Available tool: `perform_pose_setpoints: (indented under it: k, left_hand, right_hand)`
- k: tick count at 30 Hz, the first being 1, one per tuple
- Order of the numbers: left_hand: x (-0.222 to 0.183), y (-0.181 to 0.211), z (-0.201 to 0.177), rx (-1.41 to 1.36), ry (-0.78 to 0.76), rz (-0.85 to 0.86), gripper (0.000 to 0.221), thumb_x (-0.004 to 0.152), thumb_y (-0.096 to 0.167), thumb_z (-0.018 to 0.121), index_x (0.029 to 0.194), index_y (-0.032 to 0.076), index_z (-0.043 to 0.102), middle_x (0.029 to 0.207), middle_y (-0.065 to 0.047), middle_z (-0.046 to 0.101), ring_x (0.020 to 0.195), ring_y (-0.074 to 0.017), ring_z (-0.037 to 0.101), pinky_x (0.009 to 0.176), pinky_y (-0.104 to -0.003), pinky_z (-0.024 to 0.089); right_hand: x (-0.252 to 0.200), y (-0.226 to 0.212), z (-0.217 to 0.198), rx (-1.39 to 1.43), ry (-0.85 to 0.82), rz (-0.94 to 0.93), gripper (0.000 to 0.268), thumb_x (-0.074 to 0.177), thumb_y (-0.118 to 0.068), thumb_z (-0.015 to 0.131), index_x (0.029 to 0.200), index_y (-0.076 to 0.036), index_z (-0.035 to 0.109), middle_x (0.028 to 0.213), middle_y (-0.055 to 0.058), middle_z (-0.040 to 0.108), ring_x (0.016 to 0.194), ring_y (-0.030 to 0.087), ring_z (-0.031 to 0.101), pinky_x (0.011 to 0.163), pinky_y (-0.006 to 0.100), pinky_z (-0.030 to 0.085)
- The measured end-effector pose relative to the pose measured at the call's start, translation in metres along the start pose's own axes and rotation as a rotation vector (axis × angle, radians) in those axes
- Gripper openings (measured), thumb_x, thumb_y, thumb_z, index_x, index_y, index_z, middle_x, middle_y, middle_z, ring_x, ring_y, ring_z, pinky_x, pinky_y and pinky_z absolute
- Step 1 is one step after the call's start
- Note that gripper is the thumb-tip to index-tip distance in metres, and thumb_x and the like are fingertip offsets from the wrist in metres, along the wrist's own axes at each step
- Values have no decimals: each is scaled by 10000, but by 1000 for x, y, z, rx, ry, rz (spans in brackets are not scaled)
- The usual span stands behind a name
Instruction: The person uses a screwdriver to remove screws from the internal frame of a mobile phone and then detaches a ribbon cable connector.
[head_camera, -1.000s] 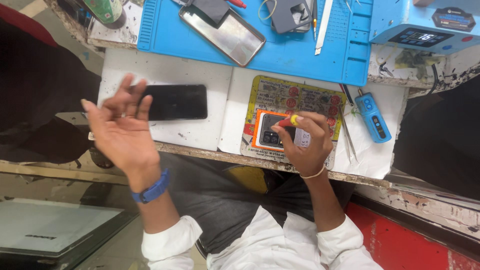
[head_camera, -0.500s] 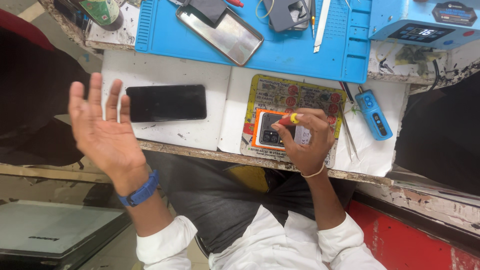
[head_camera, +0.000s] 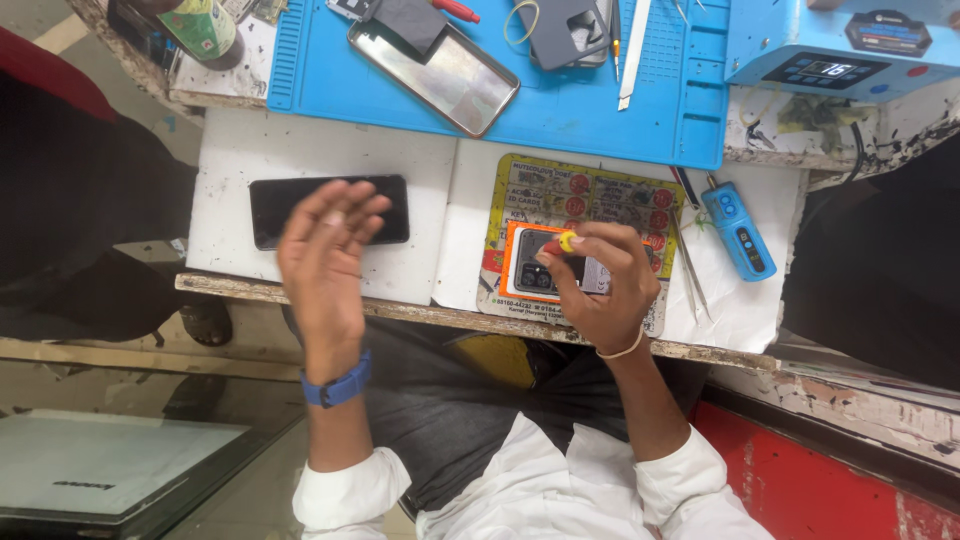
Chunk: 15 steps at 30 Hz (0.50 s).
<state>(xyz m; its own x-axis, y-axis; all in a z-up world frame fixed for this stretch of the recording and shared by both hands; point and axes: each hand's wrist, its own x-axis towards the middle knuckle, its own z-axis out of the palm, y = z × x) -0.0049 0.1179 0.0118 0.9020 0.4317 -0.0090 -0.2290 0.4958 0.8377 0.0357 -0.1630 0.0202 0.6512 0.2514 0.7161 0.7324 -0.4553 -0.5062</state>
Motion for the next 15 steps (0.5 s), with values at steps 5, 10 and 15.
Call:
perform_pose_setpoints:
  k: [5, 10, 15]
  left_hand:
    - [-9, -23, 21, 165, -166, -101, 208, 1022, 60, 575, 1172, -20, 697, 1130, -178, 745, 1050, -273, 749, 963, -371, 608]
    - [-11, -29, 51, 459, -356, -107, 175, 1008, 75, 634, 1128, -17, 722, 1058, -122, 770, 980, -197, 757, 904, -316, 611]
    - [1, -9, 93, 756, -419, 179, 147, 1003, 91, 683, 1087, -17, 739, 1008, -89, 779, 892, -136, 767, 817, -267, 600]
  right_hand:
    - [0, 4, 4, 129, -61, 15, 492, 910, 52, 823, 1255, -77, 496, 1172, 161, 648, 977, 239, 774, 825, 322, 653]
    - [-7, 6, 4, 108, -9, 7, 522, 893, 5, 838, 1244, -80, 462, 1132, 156, 631, 979, 243, 722, 802, 341, 600]
    - [-7, 2, 8, 61, 36, -19, 554, 871, 8, 869, 1230, -95, 459, 1103, 151, 647, 993, 235, 740, 793, 326, 605]
